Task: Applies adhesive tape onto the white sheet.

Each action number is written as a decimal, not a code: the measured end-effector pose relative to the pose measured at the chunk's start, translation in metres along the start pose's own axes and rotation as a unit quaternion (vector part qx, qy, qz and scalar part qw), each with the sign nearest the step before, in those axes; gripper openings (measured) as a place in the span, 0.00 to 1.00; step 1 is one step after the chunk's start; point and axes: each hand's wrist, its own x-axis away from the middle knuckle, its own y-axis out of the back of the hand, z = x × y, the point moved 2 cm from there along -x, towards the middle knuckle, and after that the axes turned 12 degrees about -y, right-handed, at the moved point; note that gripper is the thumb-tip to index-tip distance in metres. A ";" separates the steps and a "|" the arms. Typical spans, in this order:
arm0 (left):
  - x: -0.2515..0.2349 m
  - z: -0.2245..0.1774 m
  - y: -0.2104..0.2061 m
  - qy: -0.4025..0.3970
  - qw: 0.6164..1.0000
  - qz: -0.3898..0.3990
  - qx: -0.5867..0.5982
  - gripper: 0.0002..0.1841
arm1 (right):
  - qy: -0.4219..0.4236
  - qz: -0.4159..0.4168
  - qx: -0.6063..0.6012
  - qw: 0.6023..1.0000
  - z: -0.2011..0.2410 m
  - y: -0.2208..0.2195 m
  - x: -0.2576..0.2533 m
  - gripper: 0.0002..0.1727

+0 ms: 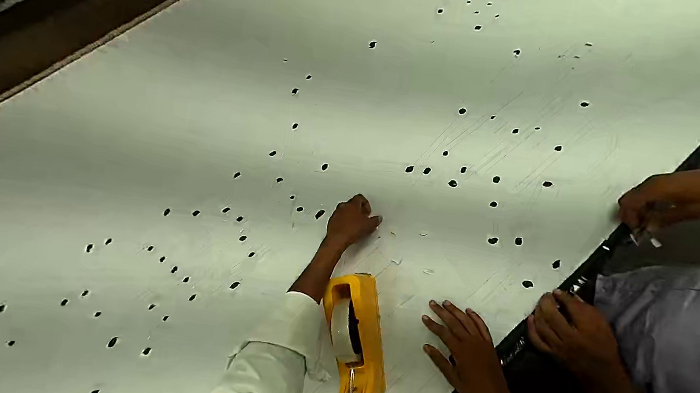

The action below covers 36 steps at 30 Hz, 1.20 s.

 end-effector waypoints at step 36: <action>0.352 -0.028 -0.118 0.132 0.888 -0.285 0.336 0.11 | 0.175 0.109 -0.128 0.970 0.091 -0.002 -0.003 0.20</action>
